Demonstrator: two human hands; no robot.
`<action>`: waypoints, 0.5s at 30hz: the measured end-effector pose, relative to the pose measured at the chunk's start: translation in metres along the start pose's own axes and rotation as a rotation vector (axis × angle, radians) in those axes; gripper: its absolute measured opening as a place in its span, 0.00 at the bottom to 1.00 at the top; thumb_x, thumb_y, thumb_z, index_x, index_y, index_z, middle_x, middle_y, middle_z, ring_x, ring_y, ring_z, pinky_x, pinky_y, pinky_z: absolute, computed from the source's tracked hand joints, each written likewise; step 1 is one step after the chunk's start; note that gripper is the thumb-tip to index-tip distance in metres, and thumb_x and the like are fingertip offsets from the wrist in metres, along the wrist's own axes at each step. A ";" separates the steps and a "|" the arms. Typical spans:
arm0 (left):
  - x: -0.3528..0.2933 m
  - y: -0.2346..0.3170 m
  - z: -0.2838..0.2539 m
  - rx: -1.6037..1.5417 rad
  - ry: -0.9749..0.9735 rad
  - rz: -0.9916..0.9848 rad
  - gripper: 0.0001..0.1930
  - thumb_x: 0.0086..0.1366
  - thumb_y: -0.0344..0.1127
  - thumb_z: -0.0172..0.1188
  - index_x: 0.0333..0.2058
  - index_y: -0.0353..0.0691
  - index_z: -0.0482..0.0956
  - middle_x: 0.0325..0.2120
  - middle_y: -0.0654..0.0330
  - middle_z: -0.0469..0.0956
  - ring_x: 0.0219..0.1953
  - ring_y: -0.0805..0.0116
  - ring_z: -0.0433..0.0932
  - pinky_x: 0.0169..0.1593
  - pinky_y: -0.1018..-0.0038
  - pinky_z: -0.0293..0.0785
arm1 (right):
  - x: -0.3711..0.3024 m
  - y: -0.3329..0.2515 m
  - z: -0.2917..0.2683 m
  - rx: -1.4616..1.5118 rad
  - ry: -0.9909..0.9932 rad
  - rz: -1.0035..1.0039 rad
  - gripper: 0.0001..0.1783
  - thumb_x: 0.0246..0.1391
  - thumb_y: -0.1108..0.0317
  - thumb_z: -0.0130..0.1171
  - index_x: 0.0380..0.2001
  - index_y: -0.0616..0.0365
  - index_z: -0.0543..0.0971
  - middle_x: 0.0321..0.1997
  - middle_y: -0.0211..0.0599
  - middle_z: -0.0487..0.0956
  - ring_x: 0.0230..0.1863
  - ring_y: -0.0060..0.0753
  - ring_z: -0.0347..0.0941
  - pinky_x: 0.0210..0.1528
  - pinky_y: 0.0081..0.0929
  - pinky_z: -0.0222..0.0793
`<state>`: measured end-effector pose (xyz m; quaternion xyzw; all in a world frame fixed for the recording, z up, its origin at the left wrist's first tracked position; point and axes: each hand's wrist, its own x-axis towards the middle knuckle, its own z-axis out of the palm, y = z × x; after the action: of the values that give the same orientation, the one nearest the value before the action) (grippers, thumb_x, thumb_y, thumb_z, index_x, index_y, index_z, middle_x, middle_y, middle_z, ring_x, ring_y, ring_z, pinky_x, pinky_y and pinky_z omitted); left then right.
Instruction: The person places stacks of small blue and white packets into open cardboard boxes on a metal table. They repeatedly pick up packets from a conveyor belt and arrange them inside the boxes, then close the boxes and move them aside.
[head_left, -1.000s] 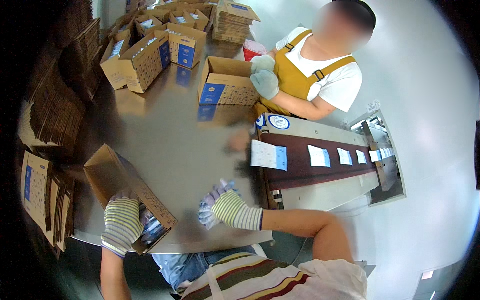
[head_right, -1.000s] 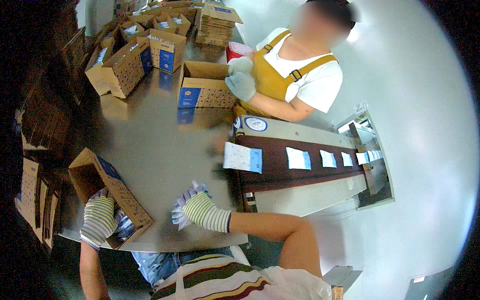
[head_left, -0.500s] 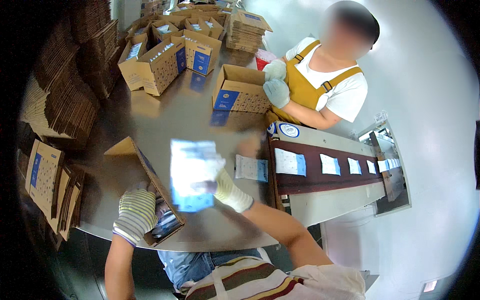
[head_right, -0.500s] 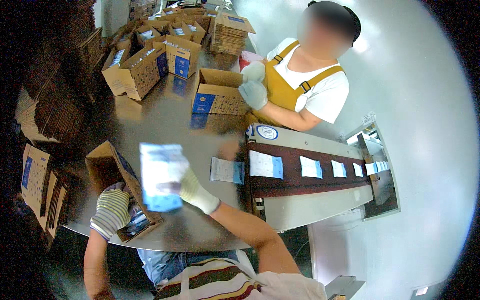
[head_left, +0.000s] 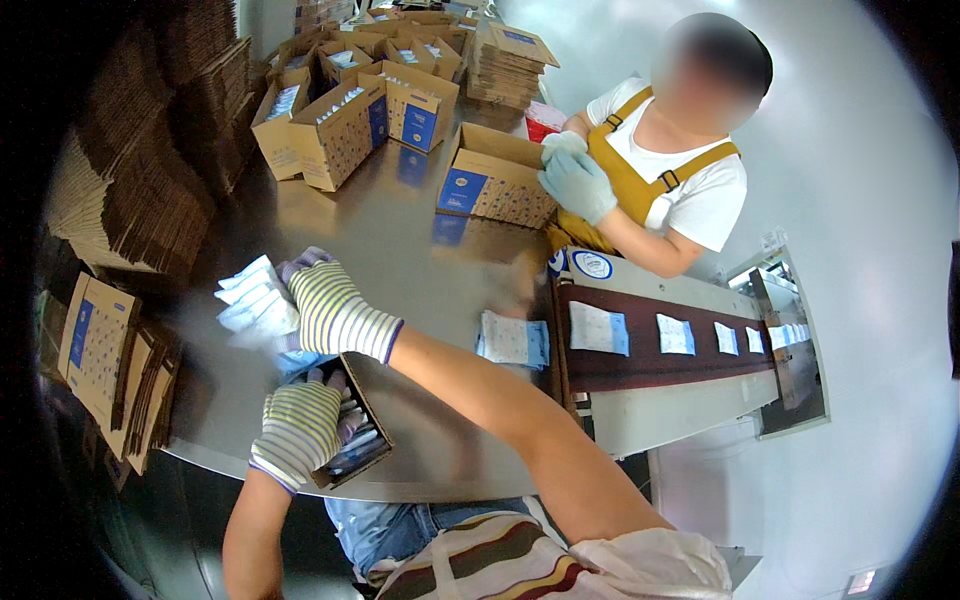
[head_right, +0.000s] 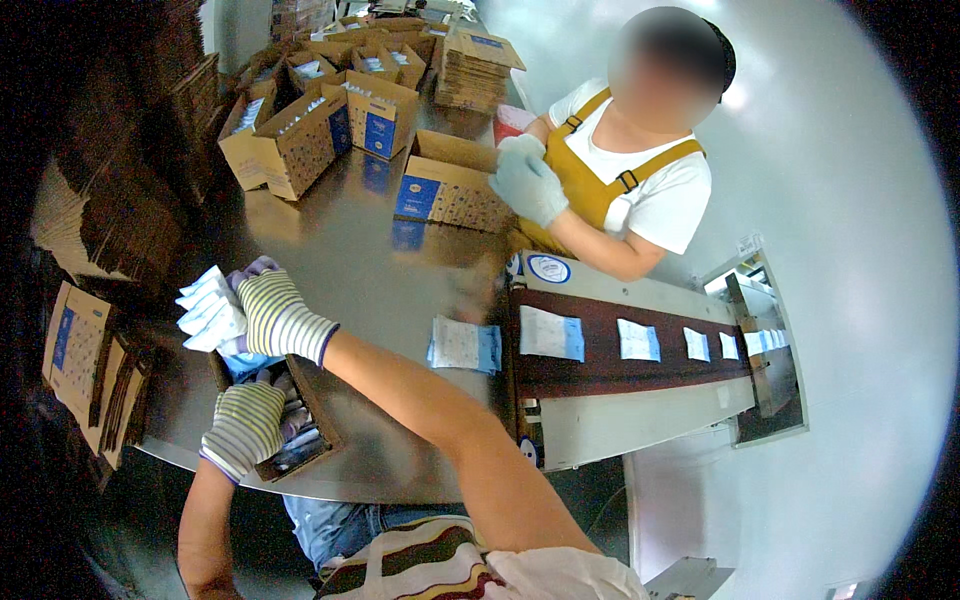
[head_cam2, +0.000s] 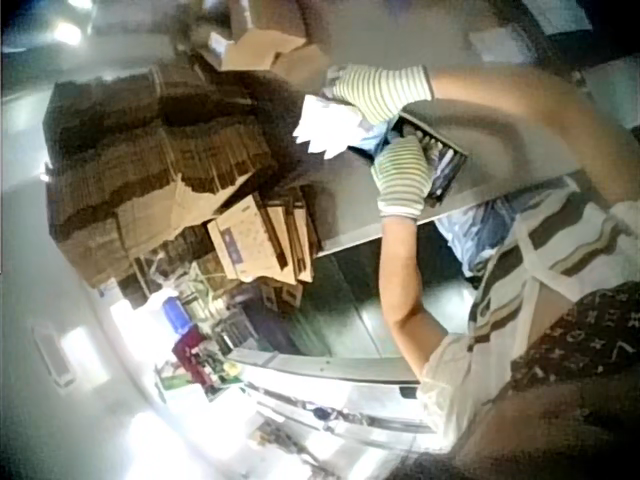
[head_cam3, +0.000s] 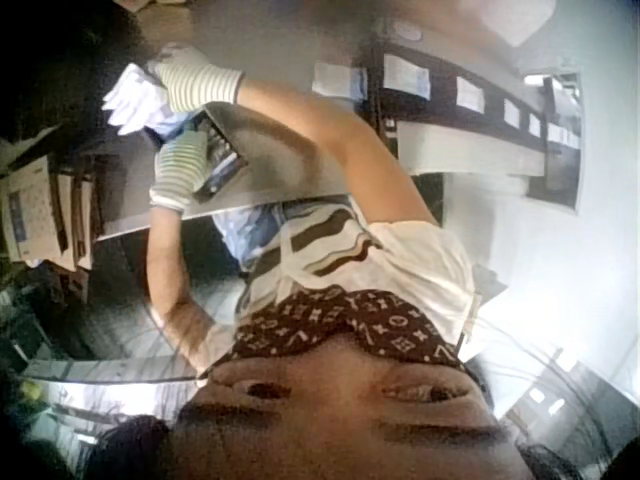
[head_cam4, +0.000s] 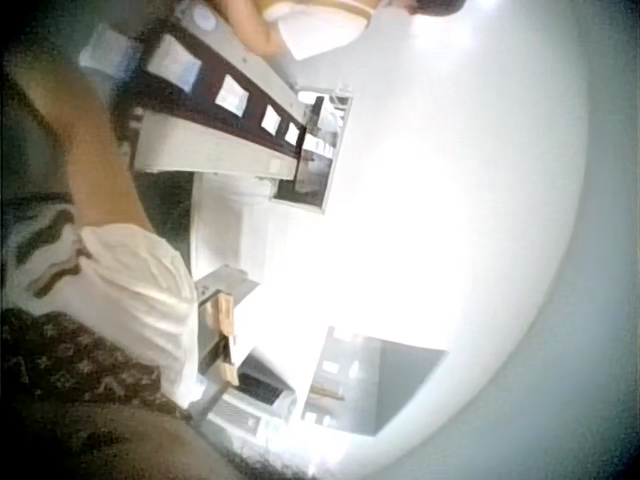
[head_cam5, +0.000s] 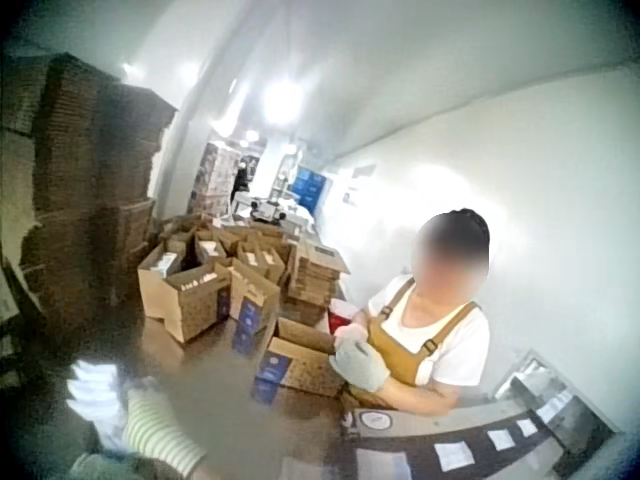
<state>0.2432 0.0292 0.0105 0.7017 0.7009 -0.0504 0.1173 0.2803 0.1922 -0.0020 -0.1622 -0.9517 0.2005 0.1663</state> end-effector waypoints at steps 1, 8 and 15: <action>-0.004 0.001 -0.003 -0.005 -0.019 -0.033 0.28 0.58 0.49 0.60 0.51 0.34 0.74 0.34 0.47 0.81 0.39 0.51 0.80 0.44 0.61 0.76 | 0.004 -0.001 0.006 -0.031 0.011 -0.019 0.47 0.29 0.44 0.73 0.49 0.65 0.72 0.50 0.53 0.75 0.57 0.53 0.67 0.66 0.43 0.55; 0.013 -0.003 0.006 -0.074 -0.081 0.026 0.23 0.58 0.53 0.58 0.38 0.35 0.79 0.33 0.47 0.80 0.35 0.52 0.80 0.39 0.58 0.76 | 0.004 0.015 0.014 -0.180 -0.004 -0.076 0.33 0.29 0.51 0.71 0.38 0.62 0.79 0.39 0.54 0.78 0.46 0.54 0.73 0.55 0.42 0.67; 0.018 -0.014 0.020 0.073 0.014 0.088 0.29 0.59 0.59 0.55 0.40 0.34 0.81 0.35 0.45 0.80 0.39 0.48 0.79 0.47 0.58 0.73 | 0.007 0.006 0.021 -0.206 -0.068 0.059 0.48 0.27 0.51 0.75 0.54 0.62 0.69 0.52 0.54 0.74 0.57 0.51 0.67 0.64 0.42 0.59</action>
<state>0.2312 0.0416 -0.0146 0.7360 0.6680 -0.0656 0.0888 0.2673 0.1930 -0.0205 -0.1997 -0.9672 0.1119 0.1103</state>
